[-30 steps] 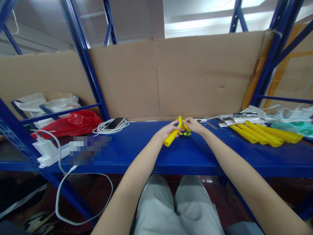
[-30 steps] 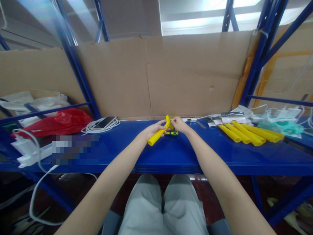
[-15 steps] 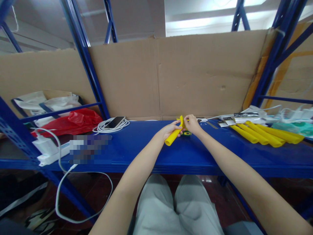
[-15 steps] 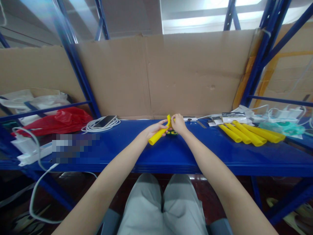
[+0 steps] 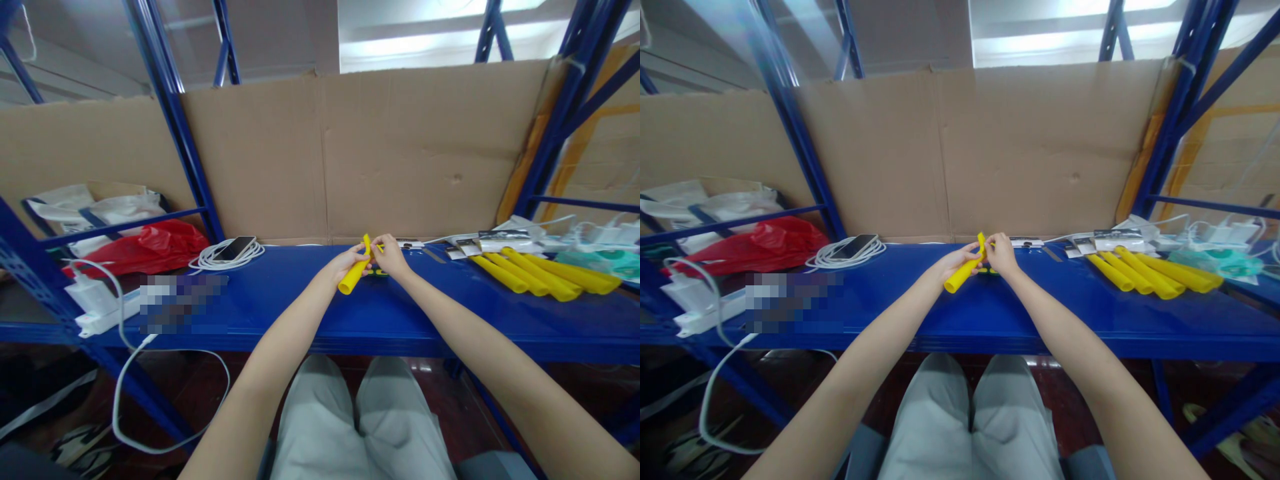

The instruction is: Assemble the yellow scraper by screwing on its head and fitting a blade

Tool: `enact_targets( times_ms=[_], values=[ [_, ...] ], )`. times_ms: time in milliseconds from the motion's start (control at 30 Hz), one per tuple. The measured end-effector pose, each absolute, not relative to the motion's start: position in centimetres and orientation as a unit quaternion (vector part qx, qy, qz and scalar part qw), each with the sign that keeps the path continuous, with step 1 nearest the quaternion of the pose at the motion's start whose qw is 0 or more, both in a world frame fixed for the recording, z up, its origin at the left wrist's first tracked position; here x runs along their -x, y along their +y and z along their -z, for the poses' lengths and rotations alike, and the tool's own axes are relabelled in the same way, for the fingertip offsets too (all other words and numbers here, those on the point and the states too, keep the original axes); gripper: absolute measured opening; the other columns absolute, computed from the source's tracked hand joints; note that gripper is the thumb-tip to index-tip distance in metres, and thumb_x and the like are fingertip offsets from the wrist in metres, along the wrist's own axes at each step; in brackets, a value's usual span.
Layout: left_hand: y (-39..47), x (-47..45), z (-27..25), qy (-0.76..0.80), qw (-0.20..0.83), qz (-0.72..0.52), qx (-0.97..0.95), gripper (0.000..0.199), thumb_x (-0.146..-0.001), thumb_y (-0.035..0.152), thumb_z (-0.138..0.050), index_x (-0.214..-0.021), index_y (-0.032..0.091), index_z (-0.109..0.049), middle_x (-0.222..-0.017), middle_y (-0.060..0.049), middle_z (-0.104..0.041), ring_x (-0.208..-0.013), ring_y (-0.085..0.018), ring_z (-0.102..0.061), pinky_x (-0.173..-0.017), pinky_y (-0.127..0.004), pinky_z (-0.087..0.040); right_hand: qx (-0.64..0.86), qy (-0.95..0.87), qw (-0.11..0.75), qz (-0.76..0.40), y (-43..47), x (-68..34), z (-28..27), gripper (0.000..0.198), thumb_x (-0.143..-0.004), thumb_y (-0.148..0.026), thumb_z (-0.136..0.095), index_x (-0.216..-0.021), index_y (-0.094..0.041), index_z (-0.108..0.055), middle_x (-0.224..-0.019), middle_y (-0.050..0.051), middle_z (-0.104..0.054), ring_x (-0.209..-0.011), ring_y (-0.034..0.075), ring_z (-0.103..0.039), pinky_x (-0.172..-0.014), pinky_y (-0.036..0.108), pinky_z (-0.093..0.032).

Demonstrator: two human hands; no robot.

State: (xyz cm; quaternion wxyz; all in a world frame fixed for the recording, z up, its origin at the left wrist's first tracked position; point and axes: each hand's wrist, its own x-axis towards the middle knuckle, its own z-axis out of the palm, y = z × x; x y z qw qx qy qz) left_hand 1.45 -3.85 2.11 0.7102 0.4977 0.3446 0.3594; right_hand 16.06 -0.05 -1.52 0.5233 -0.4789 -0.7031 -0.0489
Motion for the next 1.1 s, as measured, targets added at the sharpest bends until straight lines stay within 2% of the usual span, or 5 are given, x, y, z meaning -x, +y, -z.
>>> enact_targets(
  times_ms=[300,500,633,933,1100],
  values=[
    [-3.6,-1.0,-2.0,0.353,0.688,-0.338,-0.536,0.066,-0.085,-0.002,-0.041,-0.144,0.024,-0.024,-0.082,-0.006,-0.06,-0.05,-0.009,-0.052,-0.046,-0.018,-0.041,0.469,-0.721,0.511,0.002,0.3,-17.0,1.4,0.006,-0.077,-0.02,-0.049,-0.071,-0.021,-0.051,-0.082,0.005,-0.056,-0.085,0.021,-0.054,-0.081,0.037,-0.043],
    [-3.2,-0.8,-1.6,0.363,0.666,-0.312,-0.571,0.064,-0.084,0.001,-0.048,-0.141,0.024,-0.032,-0.079,-0.005,-0.062,-0.051,-0.009,-0.053,-0.048,-0.018,-0.042,0.467,-0.768,0.437,0.015,0.7,-18.2,0.9,0.007,-0.076,-0.019,-0.05,-0.069,-0.021,-0.053,-0.08,0.006,-0.056,-0.087,0.022,-0.053,-0.084,0.039,-0.041],
    [-3.3,-0.8,-1.6,0.367,0.658,-0.303,-0.584,0.068,-0.083,0.0,-0.049,-0.142,0.026,-0.029,-0.076,-0.003,-0.062,-0.052,-0.01,-0.054,-0.048,-0.018,-0.043,0.466,-0.78,0.417,0.013,0.5,-18.7,0.4,0.008,-0.076,-0.018,-0.051,-0.069,-0.02,-0.054,-0.08,0.006,-0.057,-0.086,0.022,-0.054,-0.083,0.038,-0.041],
    [-3.6,-0.8,-1.9,0.351,0.674,-0.308,-0.573,0.063,-0.084,0.0,-0.045,-0.141,0.023,-0.03,-0.079,-0.005,-0.062,-0.051,-0.009,-0.054,-0.045,-0.018,-0.042,0.471,-0.745,0.471,-0.027,0.6,-18.6,0.6,0.008,-0.076,-0.025,-0.054,-0.07,-0.02,-0.051,-0.079,0.004,-0.055,-0.084,0.02,-0.054,-0.082,0.038,-0.043],
    [-3.5,-0.6,-1.9,0.303,0.705,-0.322,-0.554,0.063,-0.084,0.001,-0.046,-0.141,0.023,-0.03,-0.081,-0.007,-0.062,-0.051,-0.009,-0.054,-0.043,-0.017,-0.041,0.473,-0.696,0.531,-0.096,1.2,-18.6,1.2,0.017,-0.078,-0.035,-0.057,-0.081,-0.021,-0.048,-0.083,0.004,-0.057,-0.083,0.018,-0.056,-0.078,0.035,-0.046]
  ],
)
